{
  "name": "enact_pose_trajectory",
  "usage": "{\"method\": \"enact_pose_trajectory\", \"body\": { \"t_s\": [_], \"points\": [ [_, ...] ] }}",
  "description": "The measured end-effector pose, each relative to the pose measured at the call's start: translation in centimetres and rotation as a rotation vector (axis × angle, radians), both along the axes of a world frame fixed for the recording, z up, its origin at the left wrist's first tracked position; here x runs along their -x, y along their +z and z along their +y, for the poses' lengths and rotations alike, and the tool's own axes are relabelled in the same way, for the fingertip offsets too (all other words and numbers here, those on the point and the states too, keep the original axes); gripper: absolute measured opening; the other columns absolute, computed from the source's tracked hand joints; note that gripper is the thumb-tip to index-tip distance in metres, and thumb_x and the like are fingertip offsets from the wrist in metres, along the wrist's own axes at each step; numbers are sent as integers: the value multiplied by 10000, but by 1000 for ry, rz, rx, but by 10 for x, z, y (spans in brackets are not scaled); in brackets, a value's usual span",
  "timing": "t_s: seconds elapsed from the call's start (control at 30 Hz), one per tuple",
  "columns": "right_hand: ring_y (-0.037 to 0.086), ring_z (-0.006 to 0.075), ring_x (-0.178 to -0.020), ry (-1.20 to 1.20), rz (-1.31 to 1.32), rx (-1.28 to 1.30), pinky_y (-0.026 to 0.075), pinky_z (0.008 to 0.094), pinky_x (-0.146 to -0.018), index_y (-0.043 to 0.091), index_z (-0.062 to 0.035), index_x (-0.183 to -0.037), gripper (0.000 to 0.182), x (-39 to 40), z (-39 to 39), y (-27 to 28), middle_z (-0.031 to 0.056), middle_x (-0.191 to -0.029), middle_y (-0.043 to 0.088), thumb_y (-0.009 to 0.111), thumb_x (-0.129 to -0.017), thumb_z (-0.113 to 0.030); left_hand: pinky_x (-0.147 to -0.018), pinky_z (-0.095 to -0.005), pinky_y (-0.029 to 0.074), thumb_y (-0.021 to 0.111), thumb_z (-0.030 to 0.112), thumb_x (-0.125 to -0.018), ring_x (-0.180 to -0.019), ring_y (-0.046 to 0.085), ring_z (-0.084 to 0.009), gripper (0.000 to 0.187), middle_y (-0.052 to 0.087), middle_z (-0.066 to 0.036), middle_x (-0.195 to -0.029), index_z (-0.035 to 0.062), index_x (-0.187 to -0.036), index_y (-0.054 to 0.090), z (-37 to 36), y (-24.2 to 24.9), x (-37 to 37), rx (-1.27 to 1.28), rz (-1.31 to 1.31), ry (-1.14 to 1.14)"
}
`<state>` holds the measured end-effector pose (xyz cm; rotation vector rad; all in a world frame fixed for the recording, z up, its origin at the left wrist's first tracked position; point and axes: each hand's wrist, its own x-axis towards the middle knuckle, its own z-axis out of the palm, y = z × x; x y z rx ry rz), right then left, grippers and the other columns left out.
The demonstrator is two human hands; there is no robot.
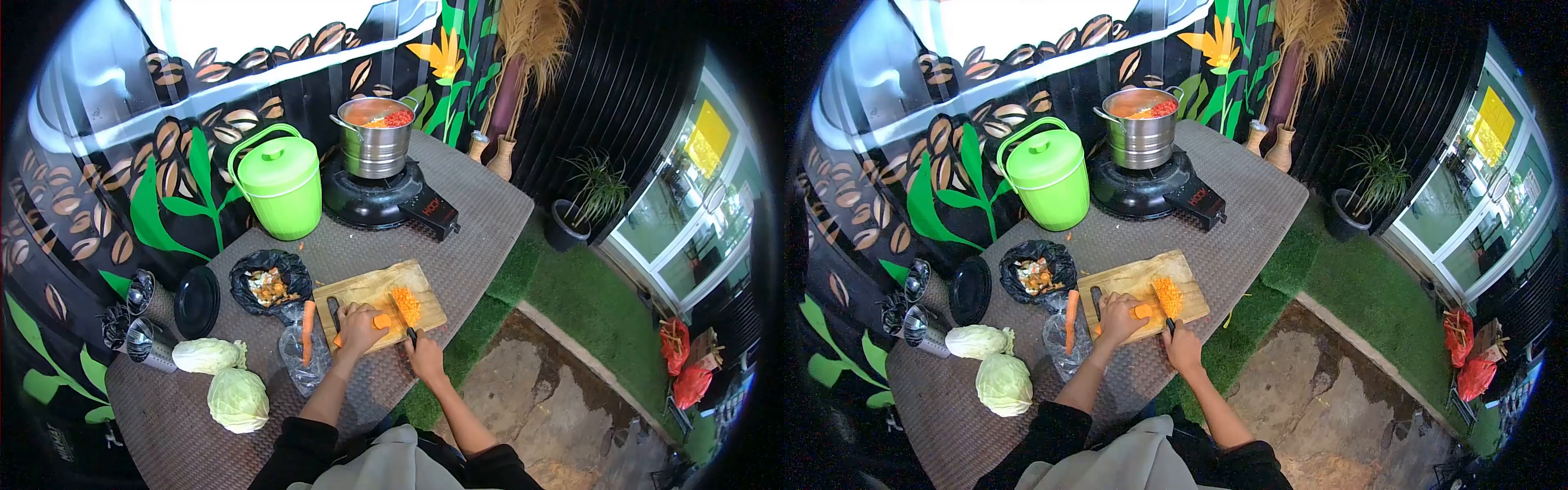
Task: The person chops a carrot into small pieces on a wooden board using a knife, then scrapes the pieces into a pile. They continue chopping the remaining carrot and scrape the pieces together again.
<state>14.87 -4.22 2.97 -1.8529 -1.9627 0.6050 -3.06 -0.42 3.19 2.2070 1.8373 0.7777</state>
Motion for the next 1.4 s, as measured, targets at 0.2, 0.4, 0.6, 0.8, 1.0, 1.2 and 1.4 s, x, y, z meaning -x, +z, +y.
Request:
{"method": "enact_pose_trajectory", "body": {
  "t_s": [0.2, 0.4, 0.6, 0.8, 1.0, 1.2, 1.4],
  "points": [
    [637, 426, -735, 27, -32, 58, 507, 509, -663, 506, 28, -980, 347, 7, -10, -2, 257, -745, 638, 510, -915, -313, -1032, -481, 231, 737, 347, -704, -1014, 531, -207, 352, 644, 10, -1002, 180, -1014, 726, 2, -1, 3, 61, -43, -46],
    [641, 426, -750, 20, -31, 87, 513, 508, -674, 507, 28, -984, 341, 9, -6, 3, 259, -759, 641, 493, -922, -307, -991, -455, 262, 744, 353, -716, -1007, 533, -211, 365, 639, 12, -1015, 178, -1035, 717, 5, -8, 6, 80, -68, -68],
    [640, 430, -759, 45, -63, 60, 516, 512, -675, 506, 36, -987, 367, 11, -3, 1, 270, -779, 639, 468, -931, -324, -974, -444, 273, 748, 339, -719, -990, 540, -213, 363, 639, 11, -1025, 183, -1045, 716, 4, -8, 6, 48, -49, -78],
    [646, 422, -756, 49, -70, 98, 521, 501, -665, 494, 40, -977, 349, 16, -2, 10, 270, -778, 640, 456, -938, -305, -1013, -463, 253, 743, 339, -716, -994, 536, -206, 363, 638, 32, -1040, 193, -1047, 717, 4, -13, 4, 23, -34, -55],
    [635, 442, -774, 3, -84, 131, 510, 516, -680, 468, 39, -985, 328, 30, -4, -6, 279, -794, 635, 462, -934, -285, -1020, -463, 252, 738, 333, -720, -1003, 535, -200, 363, 639, 34, -1059, 193, -1054, 716, 4, -15, 3, 42, -28, -43],
    [629, 454, -804, 108, -53, 124, 503, 532, -700, 454, 37, -1017, 331, 19, 26, 3, 290, -826, 630, 471, -928, -281, -1002, -430, 269, 733, 334, -724, -999, 536, -206, 364, 643, 24, -1058, 174, -1050, 717, 2, -12, 3, 15, -20, -44],
    [638, 447, -792, 18, -91, 133, 516, 511, -697, 452, 14, -1019, 316, 35, 2, -9, 276, -829, 639, 460, -935, -290, -979, -417, 276, 739, 325, -714, -990, 539, -204, 363, 644, 19, -1053, 168, -1041, 720, 5, -16, 4, 39, -56, -29]
  ]
}}
